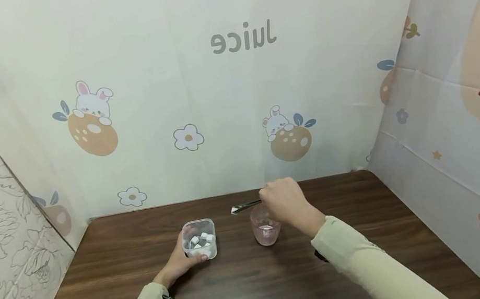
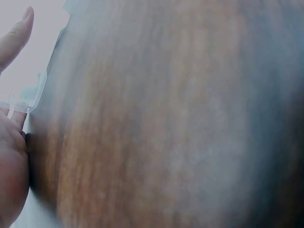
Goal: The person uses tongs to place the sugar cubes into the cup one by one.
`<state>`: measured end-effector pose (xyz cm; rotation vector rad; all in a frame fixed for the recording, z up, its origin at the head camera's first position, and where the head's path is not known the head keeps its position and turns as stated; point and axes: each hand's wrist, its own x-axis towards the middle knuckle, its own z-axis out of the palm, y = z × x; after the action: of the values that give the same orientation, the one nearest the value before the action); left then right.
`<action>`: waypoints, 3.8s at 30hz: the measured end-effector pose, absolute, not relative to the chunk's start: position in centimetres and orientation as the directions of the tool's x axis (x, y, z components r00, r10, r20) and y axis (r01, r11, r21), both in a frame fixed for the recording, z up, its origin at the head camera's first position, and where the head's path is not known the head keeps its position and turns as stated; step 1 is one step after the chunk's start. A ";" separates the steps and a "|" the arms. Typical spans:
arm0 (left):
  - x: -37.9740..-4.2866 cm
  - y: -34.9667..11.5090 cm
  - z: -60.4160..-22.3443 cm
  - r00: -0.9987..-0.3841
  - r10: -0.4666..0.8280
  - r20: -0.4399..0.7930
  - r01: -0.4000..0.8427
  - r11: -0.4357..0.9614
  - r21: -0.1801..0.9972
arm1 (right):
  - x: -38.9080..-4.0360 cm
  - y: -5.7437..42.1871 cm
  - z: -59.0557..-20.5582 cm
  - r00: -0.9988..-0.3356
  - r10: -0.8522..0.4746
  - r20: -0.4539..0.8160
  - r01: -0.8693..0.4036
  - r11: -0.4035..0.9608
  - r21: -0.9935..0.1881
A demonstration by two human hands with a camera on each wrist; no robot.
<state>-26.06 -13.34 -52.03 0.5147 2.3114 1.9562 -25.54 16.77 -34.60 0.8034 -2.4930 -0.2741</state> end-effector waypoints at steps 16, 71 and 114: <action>-25.6 -13.2 -51.3 -0.946 0.293 0.141 0.189 0.140 0.972 | -24.1 20.6 -34.7 -0.769 -0.520 0.373 -0.433 0.852 0.296; -26.0 -13.3 -51.7 -0.945 0.285 0.162 0.208 0.141 0.968 | -26.5 20.0 -40.0 -0.797 -0.551 0.247 -0.435 0.807 0.400; -25.9 -13.4 -51.8 -0.945 0.294 0.141 0.191 0.147 0.970 | -22.3 20.9 -35.4 -0.769 -0.512 0.382 -0.412 0.855 0.316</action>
<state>-25.90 -13.41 -51.76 0.4905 2.3165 1.9386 -22.29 20.92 -35.41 0.6795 -2.5667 -0.2951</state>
